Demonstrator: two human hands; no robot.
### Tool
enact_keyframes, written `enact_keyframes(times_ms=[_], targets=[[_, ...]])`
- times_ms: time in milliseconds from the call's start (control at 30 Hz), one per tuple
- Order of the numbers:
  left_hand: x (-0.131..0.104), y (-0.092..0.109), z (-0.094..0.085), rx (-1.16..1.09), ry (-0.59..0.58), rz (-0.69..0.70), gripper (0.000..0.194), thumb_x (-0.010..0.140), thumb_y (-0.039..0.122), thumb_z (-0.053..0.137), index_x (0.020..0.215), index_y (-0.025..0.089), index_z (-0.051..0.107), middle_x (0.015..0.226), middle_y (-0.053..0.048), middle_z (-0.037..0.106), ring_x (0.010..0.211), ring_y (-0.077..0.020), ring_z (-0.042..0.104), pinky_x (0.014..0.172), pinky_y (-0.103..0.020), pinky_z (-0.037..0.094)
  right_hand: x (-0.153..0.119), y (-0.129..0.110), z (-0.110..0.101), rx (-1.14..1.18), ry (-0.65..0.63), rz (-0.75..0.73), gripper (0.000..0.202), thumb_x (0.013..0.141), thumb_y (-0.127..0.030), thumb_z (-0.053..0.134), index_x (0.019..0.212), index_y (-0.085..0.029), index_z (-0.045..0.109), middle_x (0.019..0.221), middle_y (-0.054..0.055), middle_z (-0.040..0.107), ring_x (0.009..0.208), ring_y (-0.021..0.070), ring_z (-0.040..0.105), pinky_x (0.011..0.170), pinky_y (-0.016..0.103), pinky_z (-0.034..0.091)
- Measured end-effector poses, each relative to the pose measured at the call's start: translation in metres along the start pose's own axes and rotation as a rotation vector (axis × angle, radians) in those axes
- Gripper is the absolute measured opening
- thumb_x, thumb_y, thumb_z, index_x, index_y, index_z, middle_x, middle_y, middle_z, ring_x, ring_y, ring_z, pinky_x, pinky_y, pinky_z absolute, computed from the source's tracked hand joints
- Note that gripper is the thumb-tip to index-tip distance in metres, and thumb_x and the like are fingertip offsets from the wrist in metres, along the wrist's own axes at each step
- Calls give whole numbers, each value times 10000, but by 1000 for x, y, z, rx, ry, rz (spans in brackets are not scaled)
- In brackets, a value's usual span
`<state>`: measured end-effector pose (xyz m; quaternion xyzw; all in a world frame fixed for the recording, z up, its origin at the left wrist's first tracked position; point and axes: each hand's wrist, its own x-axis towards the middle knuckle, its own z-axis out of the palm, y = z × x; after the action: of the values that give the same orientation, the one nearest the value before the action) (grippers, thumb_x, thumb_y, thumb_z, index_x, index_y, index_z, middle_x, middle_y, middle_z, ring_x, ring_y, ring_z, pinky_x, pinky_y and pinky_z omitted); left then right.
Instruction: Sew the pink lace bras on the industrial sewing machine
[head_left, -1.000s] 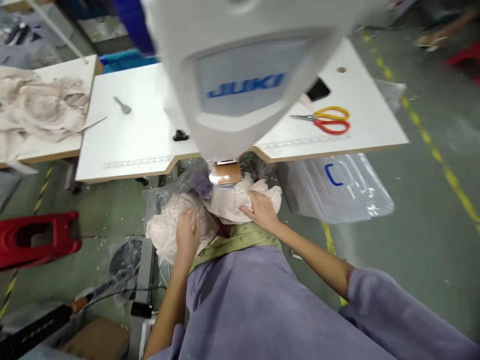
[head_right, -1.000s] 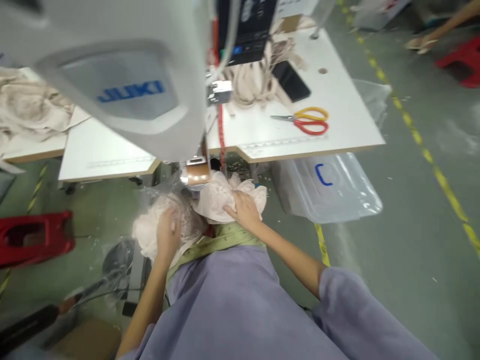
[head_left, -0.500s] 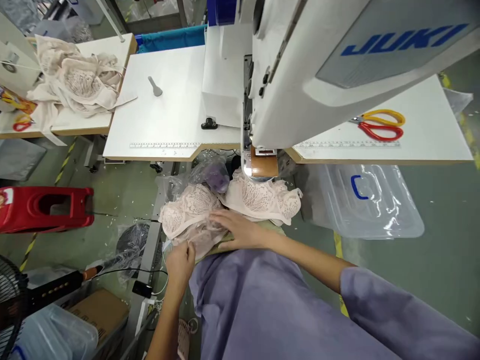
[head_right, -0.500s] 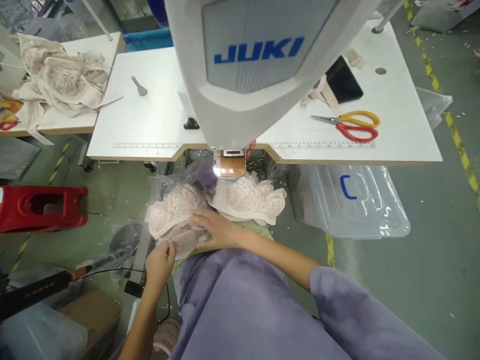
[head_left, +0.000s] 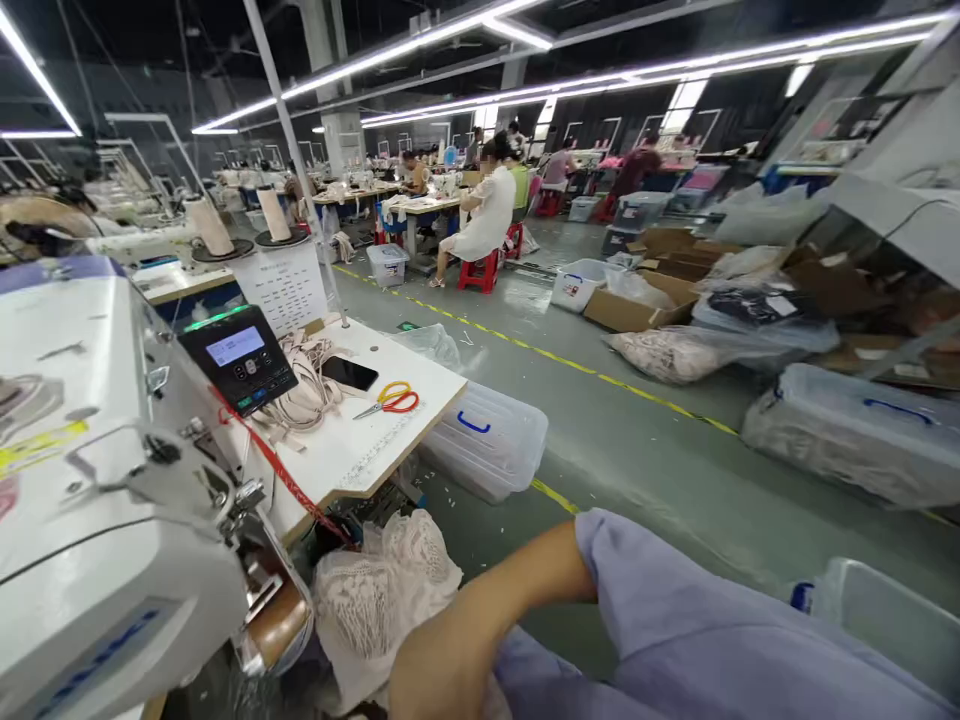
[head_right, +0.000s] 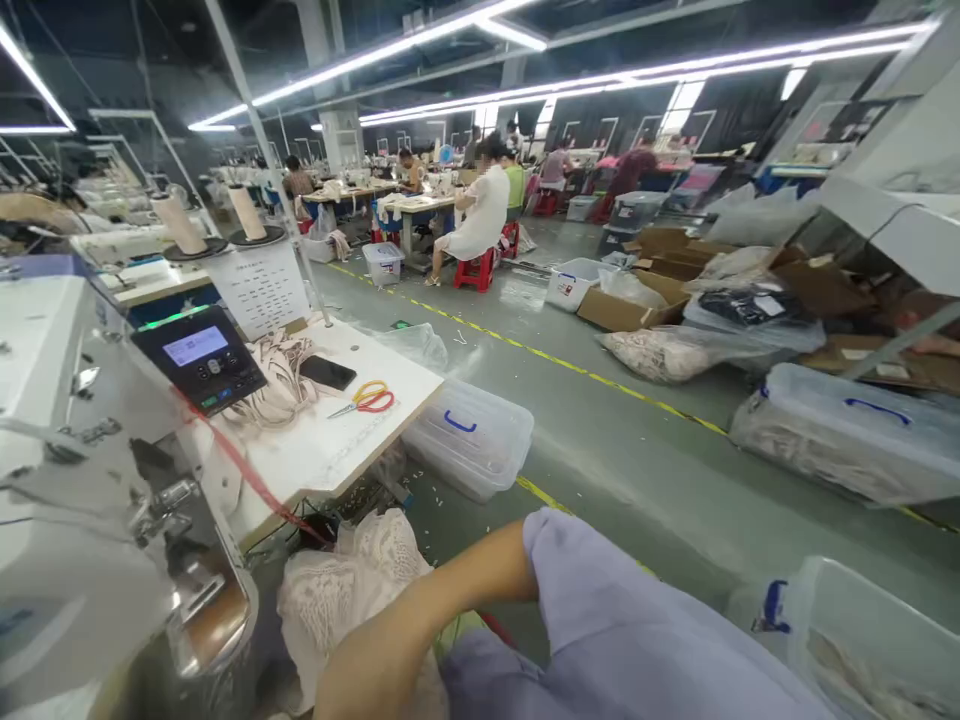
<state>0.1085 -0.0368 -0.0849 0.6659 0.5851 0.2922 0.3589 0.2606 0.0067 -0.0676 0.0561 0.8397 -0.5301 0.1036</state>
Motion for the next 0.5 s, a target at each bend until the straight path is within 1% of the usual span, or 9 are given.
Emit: enact_keyframes(times_ms=[67,133,167,233,300,333,400,433,500], targets=[[15,8,12,15,-35,20,299,857,327,741,1134,417,675,1303,-33,632,1159,-236,602,804,-333,567,-34,-9,-13,47,-20,-11,250,666,-344,859,589,-216,658,654,-70,690,676,150,656,617,211,471],[14,11,14,17,-68,24,284,830,364,762,1102,397,689,1218,-25,667,1113,-253,626,753,-335,574,-64,-19,-23,79,-13,30,241,705,-434,832,772,-229,726,809,-46,743,776,167,691,688,214,491],[8,11,10,14,-78,15,223,826,410,753,1044,388,710,1107,-21,696,1041,-266,651,704,-340,573,-76,-22,-26,67,24,72,337,705,-477,827,915,-227,739,912,-16,757,827,185,700,722,228,500],[-13,17,0,-1,-91,-22,185,844,533,670,830,361,737,805,-13,685,807,-269,670,591,-344,546,-90,-26,-28,-5,264,150,696,658,-526,848,1240,-196,656,1160,79,720,996,242,684,825,275,502],[-33,31,-12,-12,-129,-48,454,917,592,494,632,284,669,602,-8,603,592,-205,598,554,-305,490,-89,-25,-25,-14,515,132,942,650,-521,858,1444,-167,494,1339,146,626,1176,275,609,945,308,462],[-40,40,-18,2,-251,-9,481,950,555,447,634,248,640,594,-7,603,568,-176,573,561,-274,455,-84,-22,-22,30,554,90,904,695,-516,832,1455,-167,485,1343,143,621,1195,263,592,963,306,444],[-40,54,-30,66,-298,18,472,987,474,402,642,211,588,596,-2,596,553,-136,535,554,-238,359,-69,-14,-17,142,517,30,587,826,-525,718,1281,-166,633,1136,89,705,1025,209,639,865,272,450],[-35,58,-37,107,-275,2,463,983,456,411,628,201,564,571,6,560,537,-121,503,545,-231,321,-60,-10,-15,183,508,21,452,879,-540,650,1116,-159,696,966,54,713,879,178,636,774,255,442],[-24,58,-53,169,-125,-77,522,927,501,488,516,182,445,474,31,396,466,-92,371,494,-231,229,-44,-5,-17,227,596,41,448,932,-570,551,856,-149,683,736,5,624,683,135,546,647,241,379]])
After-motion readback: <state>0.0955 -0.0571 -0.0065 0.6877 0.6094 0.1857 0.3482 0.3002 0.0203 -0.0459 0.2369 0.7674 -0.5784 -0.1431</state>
